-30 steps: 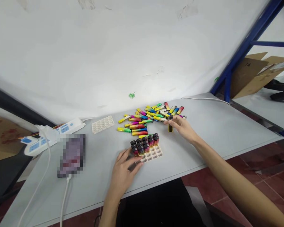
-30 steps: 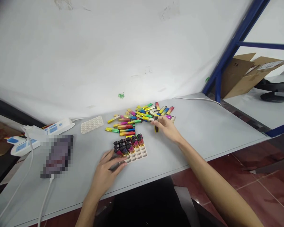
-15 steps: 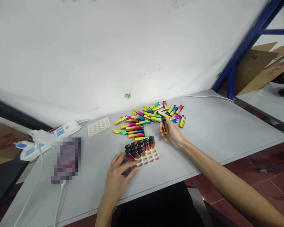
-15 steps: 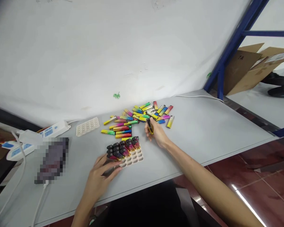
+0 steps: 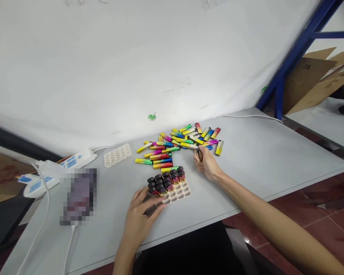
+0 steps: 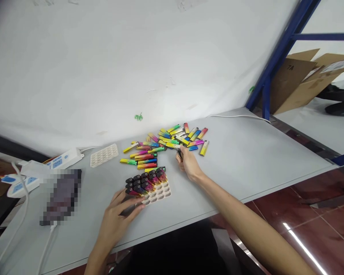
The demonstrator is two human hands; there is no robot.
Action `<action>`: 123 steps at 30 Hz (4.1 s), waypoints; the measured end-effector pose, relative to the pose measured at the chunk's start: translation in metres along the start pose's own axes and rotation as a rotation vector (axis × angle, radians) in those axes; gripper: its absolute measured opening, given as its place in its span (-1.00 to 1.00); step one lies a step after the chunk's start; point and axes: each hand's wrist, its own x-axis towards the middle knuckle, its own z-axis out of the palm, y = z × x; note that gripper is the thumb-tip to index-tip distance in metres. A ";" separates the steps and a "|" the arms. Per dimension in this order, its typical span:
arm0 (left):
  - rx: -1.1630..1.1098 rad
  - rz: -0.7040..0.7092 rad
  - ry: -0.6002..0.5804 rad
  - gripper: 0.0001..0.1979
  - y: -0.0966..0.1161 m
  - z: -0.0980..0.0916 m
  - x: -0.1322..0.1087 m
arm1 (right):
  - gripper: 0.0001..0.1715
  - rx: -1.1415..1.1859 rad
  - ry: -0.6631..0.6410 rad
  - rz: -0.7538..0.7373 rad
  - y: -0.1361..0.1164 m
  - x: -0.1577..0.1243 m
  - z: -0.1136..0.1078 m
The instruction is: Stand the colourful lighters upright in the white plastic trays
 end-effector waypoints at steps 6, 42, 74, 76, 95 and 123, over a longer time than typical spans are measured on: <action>-0.005 0.015 0.008 -0.84 0.001 0.000 0.002 | -0.32 -0.009 0.028 0.008 -0.001 -0.001 0.001; -0.005 0.009 0.002 -0.82 0.000 0.002 0.001 | -0.72 -0.726 -0.076 -0.394 -0.026 -0.074 0.002; -0.020 0.039 0.029 -0.82 0.002 0.001 0.003 | -0.64 -1.331 0.321 -0.494 -0.021 -0.066 0.009; -0.019 0.035 0.028 -0.83 0.002 0.001 0.003 | -0.62 -1.394 0.484 -0.411 -0.026 -0.047 -0.014; -0.039 0.008 0.013 -0.82 0.002 0.002 0.001 | -0.91 -0.828 0.163 -0.300 -0.043 -0.026 -0.025; -0.004 0.037 0.032 -0.83 -0.001 0.004 -0.001 | -0.32 -0.059 0.073 -0.001 -0.002 0.007 0.001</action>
